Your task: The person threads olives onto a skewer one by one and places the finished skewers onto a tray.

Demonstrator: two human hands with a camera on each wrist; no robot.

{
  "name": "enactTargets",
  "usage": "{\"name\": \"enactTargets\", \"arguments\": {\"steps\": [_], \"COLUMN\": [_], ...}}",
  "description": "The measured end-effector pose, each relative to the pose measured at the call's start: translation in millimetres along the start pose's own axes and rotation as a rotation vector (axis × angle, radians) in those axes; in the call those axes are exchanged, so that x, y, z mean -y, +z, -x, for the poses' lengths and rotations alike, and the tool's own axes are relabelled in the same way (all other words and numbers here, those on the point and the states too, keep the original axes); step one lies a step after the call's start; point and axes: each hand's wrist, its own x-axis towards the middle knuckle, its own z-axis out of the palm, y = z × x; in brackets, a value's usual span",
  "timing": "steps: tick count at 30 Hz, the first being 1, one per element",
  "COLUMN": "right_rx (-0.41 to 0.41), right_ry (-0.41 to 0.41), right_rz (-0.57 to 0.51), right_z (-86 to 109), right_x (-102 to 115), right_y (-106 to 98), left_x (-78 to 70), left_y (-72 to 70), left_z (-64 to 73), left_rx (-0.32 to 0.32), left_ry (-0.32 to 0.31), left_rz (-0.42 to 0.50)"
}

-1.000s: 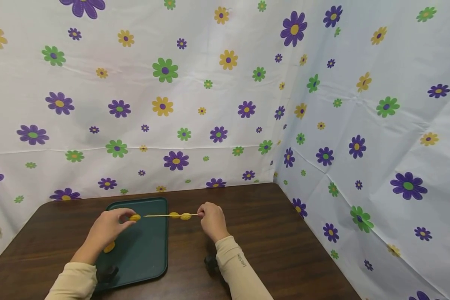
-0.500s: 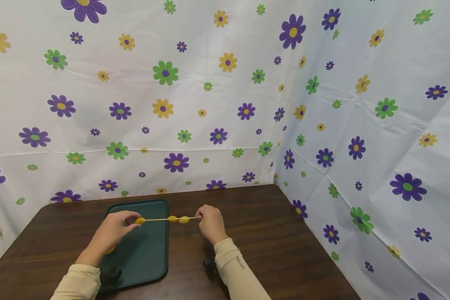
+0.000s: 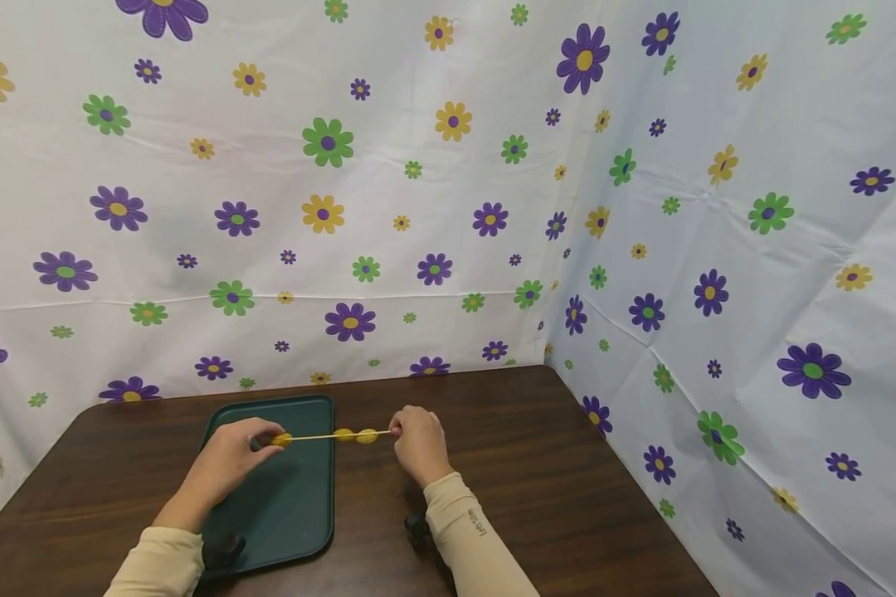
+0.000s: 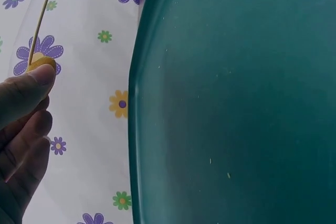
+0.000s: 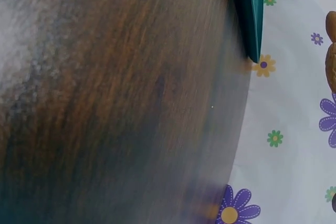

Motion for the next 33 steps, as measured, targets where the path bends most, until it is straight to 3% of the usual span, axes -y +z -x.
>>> {"name": "enactTargets", "arguments": {"steps": [5,33], "right_rx": [0.008,0.011], "right_ry": [0.003,-0.003], "right_rz": [0.011,-0.061], "right_z": [0.1,4.1], "right_x": [-1.0,-7.9], "right_y": [0.1,1.5], "left_x": [0.8,8.1], "left_y": [1.0,2.1], "left_z": [0.3,7.4], "left_rx": [-0.018,-0.027], "left_ry": [0.022,-0.042], "left_rz": [0.001,0.103]}}
